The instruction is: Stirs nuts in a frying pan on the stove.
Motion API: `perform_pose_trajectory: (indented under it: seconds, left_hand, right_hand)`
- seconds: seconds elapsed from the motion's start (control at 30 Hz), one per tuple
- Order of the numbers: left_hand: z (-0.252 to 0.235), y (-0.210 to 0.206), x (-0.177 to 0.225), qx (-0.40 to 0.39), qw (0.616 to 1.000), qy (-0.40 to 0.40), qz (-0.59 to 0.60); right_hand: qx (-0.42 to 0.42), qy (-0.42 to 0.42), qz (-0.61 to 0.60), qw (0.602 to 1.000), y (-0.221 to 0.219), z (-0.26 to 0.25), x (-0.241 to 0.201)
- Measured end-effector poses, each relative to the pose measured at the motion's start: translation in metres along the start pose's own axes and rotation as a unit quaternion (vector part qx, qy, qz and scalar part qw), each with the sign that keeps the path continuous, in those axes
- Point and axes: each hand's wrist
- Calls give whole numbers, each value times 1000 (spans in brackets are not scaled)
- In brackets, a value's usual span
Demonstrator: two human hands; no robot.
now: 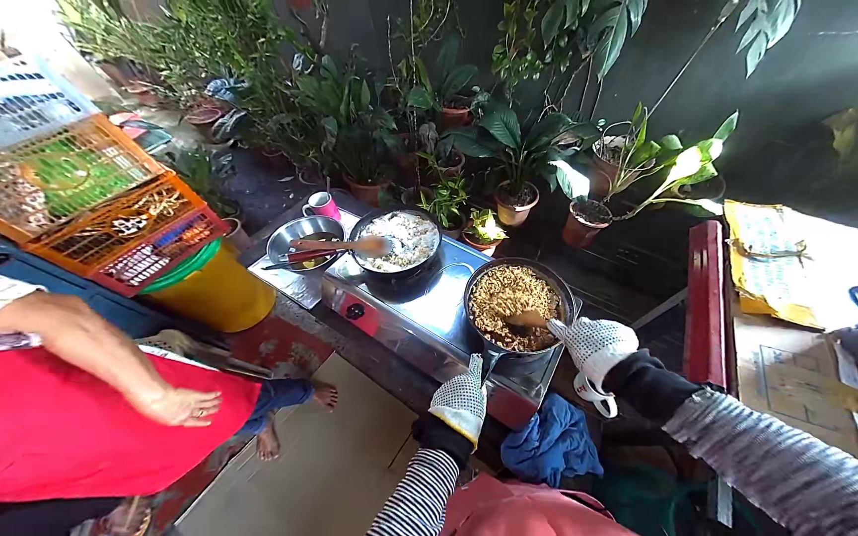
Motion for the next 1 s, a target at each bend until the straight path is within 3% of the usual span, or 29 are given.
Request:
perform_pose_trajectory:
  seconds: [0.23, 0.33, 0.47, 0.63, 0.73, 0.9, 1.0]
  left_hand:
    - [-4, -7, -5, 14, 1000, -5, 16]
    - [-4, -6, -5, 11, 1000, -6, 23]
    - [-2, -5, -2, 17, 1000, 3, 11]
    - [-2, -6, -3, 30, 999, 1, 24]
    - [-2, -6, -3, 23, 1000, -4, 19]
    - [0, -2, -3, 12, 1000, -12, 18]
    - [1, 0, -2, 14, 1000, -9, 13]
  right_hand:
    - [43, 4, -18, 999, 42, -36, -18]
    - [44, 37, 0, 998, 28, -39, -33]
    - [14, 69, 20, 997, 20, -8, -23]
    - [-33, 32, 82, 996, 46, 36, 10]
    - [-55, 19, 96, 994, 35, 47, 16]
    - [-4, 5, 15, 1000, -3, 13, 2]
    - [31, -21, -16, 999, 1, -19, 2]
Point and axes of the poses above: each hand's wrist, its own z-axis away from the middle knuckle, its own y-axis out of the back of the hand, x = y × z, and after that the axes turned 6 degrees about x, right-handed
